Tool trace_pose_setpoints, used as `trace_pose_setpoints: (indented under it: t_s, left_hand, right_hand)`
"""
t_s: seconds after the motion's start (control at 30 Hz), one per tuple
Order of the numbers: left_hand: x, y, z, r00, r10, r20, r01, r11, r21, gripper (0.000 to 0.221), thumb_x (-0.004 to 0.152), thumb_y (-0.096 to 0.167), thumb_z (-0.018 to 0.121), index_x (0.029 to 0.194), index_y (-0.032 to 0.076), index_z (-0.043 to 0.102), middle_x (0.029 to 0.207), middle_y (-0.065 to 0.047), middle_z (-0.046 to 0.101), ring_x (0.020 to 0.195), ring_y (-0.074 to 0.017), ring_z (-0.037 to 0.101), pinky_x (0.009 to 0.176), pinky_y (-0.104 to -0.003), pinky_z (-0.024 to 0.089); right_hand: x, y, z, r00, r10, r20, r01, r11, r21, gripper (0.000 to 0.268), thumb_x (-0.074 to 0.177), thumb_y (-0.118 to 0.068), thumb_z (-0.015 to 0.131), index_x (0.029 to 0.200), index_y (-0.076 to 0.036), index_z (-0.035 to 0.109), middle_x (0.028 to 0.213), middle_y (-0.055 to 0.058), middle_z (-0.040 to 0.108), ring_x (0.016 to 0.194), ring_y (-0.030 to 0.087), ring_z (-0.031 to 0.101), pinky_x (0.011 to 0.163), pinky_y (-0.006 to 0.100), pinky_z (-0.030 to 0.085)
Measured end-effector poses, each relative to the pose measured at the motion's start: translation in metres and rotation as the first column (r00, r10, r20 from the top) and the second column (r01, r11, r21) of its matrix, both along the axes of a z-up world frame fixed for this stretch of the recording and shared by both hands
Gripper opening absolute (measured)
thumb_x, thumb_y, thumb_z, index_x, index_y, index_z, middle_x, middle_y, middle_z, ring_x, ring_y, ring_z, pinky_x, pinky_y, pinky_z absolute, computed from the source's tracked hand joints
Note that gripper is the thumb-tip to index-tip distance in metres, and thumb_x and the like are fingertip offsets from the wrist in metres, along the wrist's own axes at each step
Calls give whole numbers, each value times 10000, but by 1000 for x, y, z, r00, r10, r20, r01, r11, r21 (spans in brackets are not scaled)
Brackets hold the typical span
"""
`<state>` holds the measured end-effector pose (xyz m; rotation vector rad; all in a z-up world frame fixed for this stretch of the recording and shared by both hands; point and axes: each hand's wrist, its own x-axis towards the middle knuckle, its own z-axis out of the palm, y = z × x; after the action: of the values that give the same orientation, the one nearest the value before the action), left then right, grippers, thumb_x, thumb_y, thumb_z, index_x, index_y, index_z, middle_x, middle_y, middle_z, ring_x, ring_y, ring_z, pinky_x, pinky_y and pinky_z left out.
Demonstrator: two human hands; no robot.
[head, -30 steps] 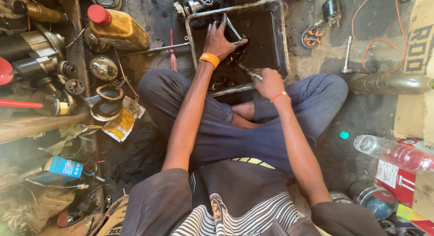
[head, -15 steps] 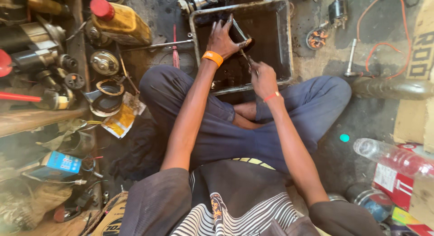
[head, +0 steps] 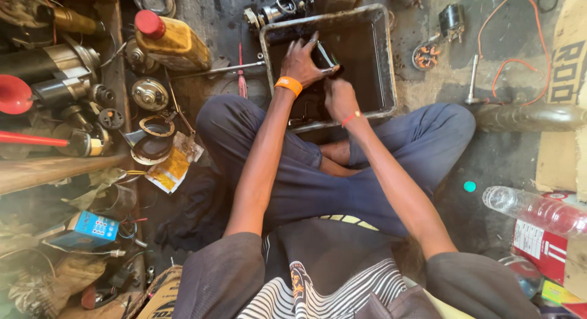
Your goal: The person scrubs a cylindrical mechanical part with a brush inside a tray of dark liquid, then pours a clear liquid from a plastic bottle over the part to rinse it.
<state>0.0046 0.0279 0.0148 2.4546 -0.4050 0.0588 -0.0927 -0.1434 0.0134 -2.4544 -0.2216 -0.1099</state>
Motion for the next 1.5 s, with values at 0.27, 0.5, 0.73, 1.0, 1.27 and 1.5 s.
trace_pose_setpoints:
  t_s: [0.27,0.5,0.73,1.0,1.27,1.5]
  left_hand:
    - [-4,-1,8,999,-15,-29,16,999,29,1123,608,752,853,1452,82,537,1239,-289,612,1204,-451,549,1028,-497,459]
    - [-3,0,5,979,-26,-203,32,999,29,1137,653,730,823,1551,142,447,1324,-239,614,1278,-406,564,1147,-476,460]
    - [-6,-4,-4,991,-4,-132,9,999,34,1137,619,707,880,1537,193,448,1428,-308,510,1350,-474,454,1132,-507,407]
    - [-6,0,7,984,-14,-180,18,1000,20,1130,619,716,858,1546,207,460,1386,-266,562,1334,-434,504,1159,-488,420]
    - [4,3,-5,999,-27,-26,26,1000,-12,1110,603,728,874,1481,148,521,1279,-279,630,1208,-460,570,1059,-507,446]
    - [-6,-10,5,996,-5,-90,6,1000,7,1096,573,718,845,1490,195,548,1206,-269,643,1174,-433,594,1011,-507,490]
  right_hand:
    - [-7,-6,13,993,-46,-109,54,996,73,175,917,2,596,1005,45,741,940,308,683,929,477,675,832,513,551]
    - [-1,-5,10,987,-61,-151,68,997,40,200,934,-34,616,1062,39,752,984,304,690,945,475,669,799,495,554]
    - [-4,-30,13,975,52,-217,-12,983,181,248,897,-64,623,1098,33,733,1013,283,707,931,400,728,805,442,578]
    - [-12,-13,3,998,14,-57,-1,974,226,269,913,-69,639,1144,26,738,1021,284,713,941,394,739,809,433,568]
    - [-2,-14,21,990,90,-104,-78,990,115,227,941,-46,598,1113,36,722,1028,292,692,993,450,688,836,476,557]
    - [5,-10,14,960,-83,-267,79,997,-27,180,955,-86,619,1033,22,740,996,296,693,986,465,668,844,509,541]
